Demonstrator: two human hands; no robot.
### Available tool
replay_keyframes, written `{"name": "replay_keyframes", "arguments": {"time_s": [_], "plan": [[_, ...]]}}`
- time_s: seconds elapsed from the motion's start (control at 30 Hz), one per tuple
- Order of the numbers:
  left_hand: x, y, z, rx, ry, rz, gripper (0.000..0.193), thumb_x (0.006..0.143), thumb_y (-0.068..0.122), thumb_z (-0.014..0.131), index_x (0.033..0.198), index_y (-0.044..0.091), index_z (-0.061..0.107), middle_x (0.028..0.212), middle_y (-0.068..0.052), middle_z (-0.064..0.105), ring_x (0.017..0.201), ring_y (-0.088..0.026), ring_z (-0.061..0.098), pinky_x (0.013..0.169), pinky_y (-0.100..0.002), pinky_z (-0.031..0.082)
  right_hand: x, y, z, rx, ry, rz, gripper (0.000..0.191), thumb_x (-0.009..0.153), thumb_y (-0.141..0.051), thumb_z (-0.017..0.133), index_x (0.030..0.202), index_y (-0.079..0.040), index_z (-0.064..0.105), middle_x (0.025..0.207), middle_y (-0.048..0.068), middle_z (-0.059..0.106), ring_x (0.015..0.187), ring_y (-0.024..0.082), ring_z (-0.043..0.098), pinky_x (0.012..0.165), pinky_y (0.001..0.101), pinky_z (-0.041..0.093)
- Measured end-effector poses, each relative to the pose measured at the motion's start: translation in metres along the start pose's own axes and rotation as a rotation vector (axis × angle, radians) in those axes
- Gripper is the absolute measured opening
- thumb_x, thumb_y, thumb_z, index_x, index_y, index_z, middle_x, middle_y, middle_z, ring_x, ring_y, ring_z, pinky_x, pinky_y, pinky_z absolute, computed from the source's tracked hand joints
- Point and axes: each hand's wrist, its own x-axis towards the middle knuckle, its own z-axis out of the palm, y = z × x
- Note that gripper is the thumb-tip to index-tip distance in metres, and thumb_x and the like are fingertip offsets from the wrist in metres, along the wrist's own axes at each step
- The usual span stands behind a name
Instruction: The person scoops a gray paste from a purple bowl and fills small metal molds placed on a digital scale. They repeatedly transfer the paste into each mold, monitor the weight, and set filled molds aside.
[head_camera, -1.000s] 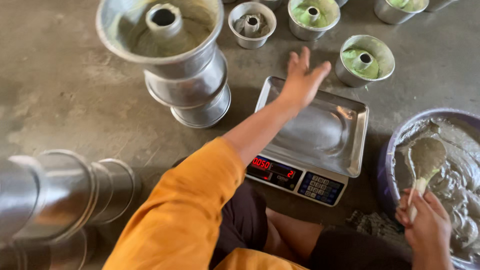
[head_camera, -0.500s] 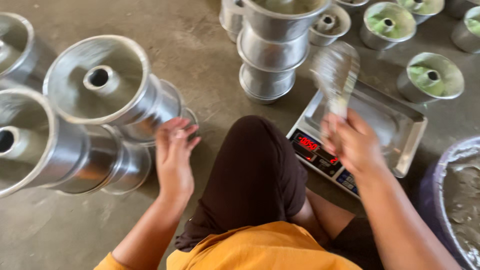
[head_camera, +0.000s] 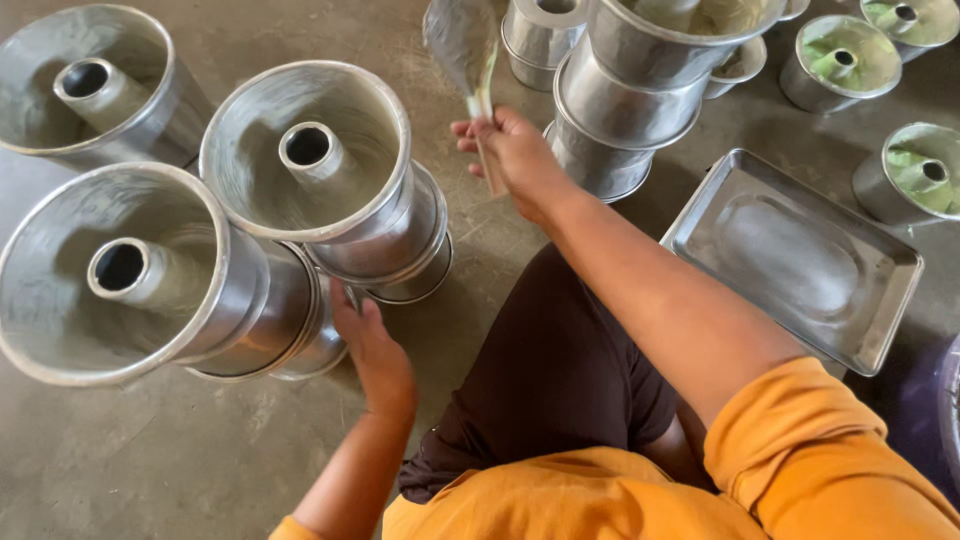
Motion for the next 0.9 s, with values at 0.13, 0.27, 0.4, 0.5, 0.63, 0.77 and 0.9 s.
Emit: {"name": "replay_keyframes", "arguments": {"time_s": [0.13,0.27,0.4,0.5,0.63,0.77,0.9], "plan": [[0.009,-0.076,0.002,-0.039,0.1,-0.106,0.061,0.107,0.026,0.039,0.162,0.004,0.024,0.171,-0.013,0.022,0.158,-0.028,0.023,0.126,-0.04,0.018,0.028,0.04,0.008,-0.064,-0.02,0.146,0.026,0.103,-0.029,0.05,0.119,-0.01,0.059,0.121,0.001,0.068,0.103,0.01,0.062,0.086,0.0331,0.054],[0.038,-0.127,0.006,-0.225,0.085,-0.377,0.067,0.102,0.043,0.034,0.164,0.024,0.016,0.171,-0.003,0.016,0.155,-0.025,0.022,0.119,-0.051,0.019,0.039,0.062,0.018,-0.113,-0.023,0.16,0.03,0.105,-0.029,0.051,0.12,-0.007,0.065,0.113,0.004,0.068,0.101,0.012,0.062,0.087,0.0339,0.053],[0.055,-0.139,0.021,-0.361,0.066,-0.489,0.069,0.101,0.055,0.031,0.164,0.033,0.012,0.172,0.002,0.013,0.155,-0.022,0.017,0.116,-0.057,0.023,0.038,0.061,0.021,-0.192,0.006,0.073,0.029,0.107,-0.026,0.05,0.122,-0.006,0.066,0.118,0.004,0.069,0.106,0.012,0.062,0.089,0.0319,0.053],[0.059,-0.141,0.027,-0.333,0.069,-0.487,0.07,0.099,0.057,0.036,0.161,0.029,0.02,0.169,-0.001,0.023,0.152,-0.026,0.027,0.113,-0.056,0.031,0.034,0.051,0.017,-0.235,0.025,-0.018,0.027,0.106,-0.021,0.049,0.123,-0.006,0.064,0.127,0.003,0.07,0.112,0.012,0.063,0.092,0.0314,0.054],[0.068,-0.149,0.024,-0.352,0.07,-0.429,0.064,0.103,0.052,0.038,0.155,0.015,0.038,0.157,-0.011,0.046,0.142,-0.035,0.045,0.111,-0.056,0.038,0.026,0.038,0.01,-0.26,0.038,-0.057,0.027,0.107,-0.02,0.047,0.126,-0.006,0.06,0.131,0.004,0.069,0.118,0.014,0.064,0.096,0.032,0.054],[0.084,-0.165,0.017,0.203,0.024,0.039,0.057,0.112,0.041,0.032,0.154,0.003,0.039,0.159,-0.018,0.043,0.148,-0.034,0.038,0.122,-0.048,0.024,0.02,0.027,0.002,-0.247,0.024,-0.113,0.026,0.109,-0.018,0.046,0.129,-0.006,0.057,0.135,0.006,0.066,0.123,0.015,0.063,0.098,0.0326,0.054],[0.092,-0.167,0.02,0.207,0.051,0.045,0.056,0.112,0.036,0.032,0.151,-0.002,0.04,0.157,-0.022,0.042,0.145,-0.035,0.038,0.119,-0.044,0.024,0.013,0.012,-0.006,-0.239,0.004,-0.233,0.022,0.112,-0.018,0.045,0.125,-0.004,0.056,0.139,0.007,0.065,0.127,0.016,0.063,0.103,0.034,0.054]]}}
